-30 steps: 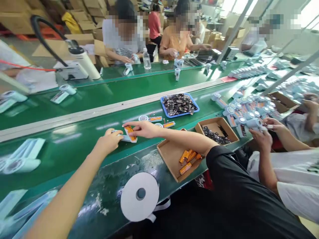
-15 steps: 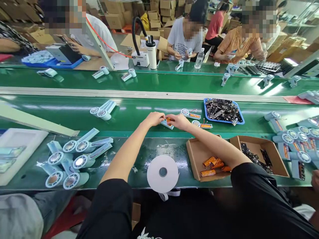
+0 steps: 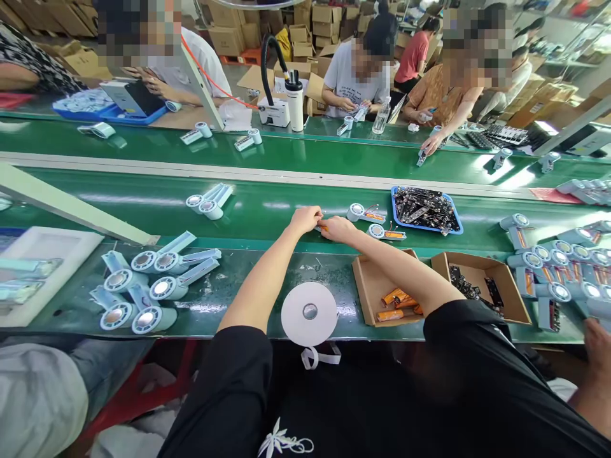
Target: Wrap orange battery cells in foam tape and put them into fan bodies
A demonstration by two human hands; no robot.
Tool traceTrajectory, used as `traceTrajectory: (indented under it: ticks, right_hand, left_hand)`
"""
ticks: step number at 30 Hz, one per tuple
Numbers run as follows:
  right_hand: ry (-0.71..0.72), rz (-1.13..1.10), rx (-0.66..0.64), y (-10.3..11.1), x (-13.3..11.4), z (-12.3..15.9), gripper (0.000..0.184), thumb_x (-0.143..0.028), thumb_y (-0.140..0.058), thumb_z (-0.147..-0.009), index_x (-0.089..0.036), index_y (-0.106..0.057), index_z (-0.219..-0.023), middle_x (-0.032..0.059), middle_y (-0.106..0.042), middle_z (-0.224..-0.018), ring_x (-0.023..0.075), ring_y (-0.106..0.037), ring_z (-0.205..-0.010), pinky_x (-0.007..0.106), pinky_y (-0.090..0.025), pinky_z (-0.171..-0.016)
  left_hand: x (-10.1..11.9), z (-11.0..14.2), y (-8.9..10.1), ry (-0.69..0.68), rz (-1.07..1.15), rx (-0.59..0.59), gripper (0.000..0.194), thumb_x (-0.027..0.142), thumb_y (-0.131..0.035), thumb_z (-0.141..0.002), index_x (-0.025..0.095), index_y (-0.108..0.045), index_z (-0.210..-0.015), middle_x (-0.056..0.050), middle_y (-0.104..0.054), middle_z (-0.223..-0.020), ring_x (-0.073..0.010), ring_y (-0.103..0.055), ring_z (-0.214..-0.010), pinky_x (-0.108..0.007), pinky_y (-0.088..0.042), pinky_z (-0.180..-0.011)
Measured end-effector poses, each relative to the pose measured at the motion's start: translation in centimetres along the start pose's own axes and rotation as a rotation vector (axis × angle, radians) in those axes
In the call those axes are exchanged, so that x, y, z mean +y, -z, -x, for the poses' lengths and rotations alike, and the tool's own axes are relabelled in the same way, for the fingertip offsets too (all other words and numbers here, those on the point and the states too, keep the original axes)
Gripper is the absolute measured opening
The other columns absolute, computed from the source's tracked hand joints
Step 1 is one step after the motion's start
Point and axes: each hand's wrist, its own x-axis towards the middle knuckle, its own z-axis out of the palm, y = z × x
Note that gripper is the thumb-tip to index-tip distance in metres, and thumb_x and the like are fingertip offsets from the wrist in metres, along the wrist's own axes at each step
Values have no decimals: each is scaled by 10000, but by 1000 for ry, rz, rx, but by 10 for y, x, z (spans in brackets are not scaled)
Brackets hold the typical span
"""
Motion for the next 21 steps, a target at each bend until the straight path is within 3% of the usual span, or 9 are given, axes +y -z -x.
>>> traceTrajectory:
  ticks: [7, 10, 13, 15, 18, 21]
  right_hand:
    - [-24, -42, -9, 14, -15, -5, 391, -318, -655, -932, -185, -723, -1294, 155, -763, -1237, 287, -726, -1097, 373, -537, -935]
    - [-37, -76, 42, 32, -1, 13, 427, -356, -652, -968, -168, -691, -1350, 135, -778, -1205, 254, -720, -1068, 340, -517, -934]
    - [-85, -96, 116, 49, 42, 51, 502, -343, -535, -1047, -163, -555, -1516, 133, -728, -1343, 234, -675, -1194, 307, -471, -989]
    - [-132, -95, 83, 52, 83, 80, 518, -260, -618, -983, -164, -580, -1491, 132, -726, -1352, 245, -682, -1188, 295, -472, -963]
    - [-202, -91, -37, 42, 138, 115, 545, -97, -764, -777, -172, -706, -1313, 122, -792, -1167, 258, -740, -975, 290, -499, -821]
    - [-250, -93, -39, 23, 164, 129, 646, -83, -761, -761, -200, -646, -1386, 111, -799, -1103, 268, -747, -916, 292, -497, -767]
  left_hand:
    - [5, 2, 0, 41, 11, 33, 138, 311, -618, -968, 255, -743, -983, -55, -796, -1113, -230, -702, -1053, -291, -476, -854]
    - [8, 2, 0, 45, 6, 32, 136, 322, -622, -951, 254, -739, -954, -54, -798, -1064, -239, -702, -1034, -293, -475, -843]
    - [10, 1, -2, 40, 20, 27, 170, 341, -593, -961, 254, -739, -979, -52, -796, -1097, -239, -696, -1045, -297, -476, -841]
    - [11, 0, -4, 42, 33, 21, 199, 366, -574, -977, 255, -738, -997, -55, -794, -1113, -238, -694, -1040, -298, -475, -831]
    - [14, -1, -6, 57, 45, 15, 201, 385, -586, -975, 257, -739, -995, -54, -797, -1097, -237, -694, -1018, -294, -475, -823]
    - [18, -1, -8, 63, 52, 15, 192, 387, -598, -976, 259, -739, -1000, -47, -796, -1097, -235, -697, -1018, -291, -476, -828]
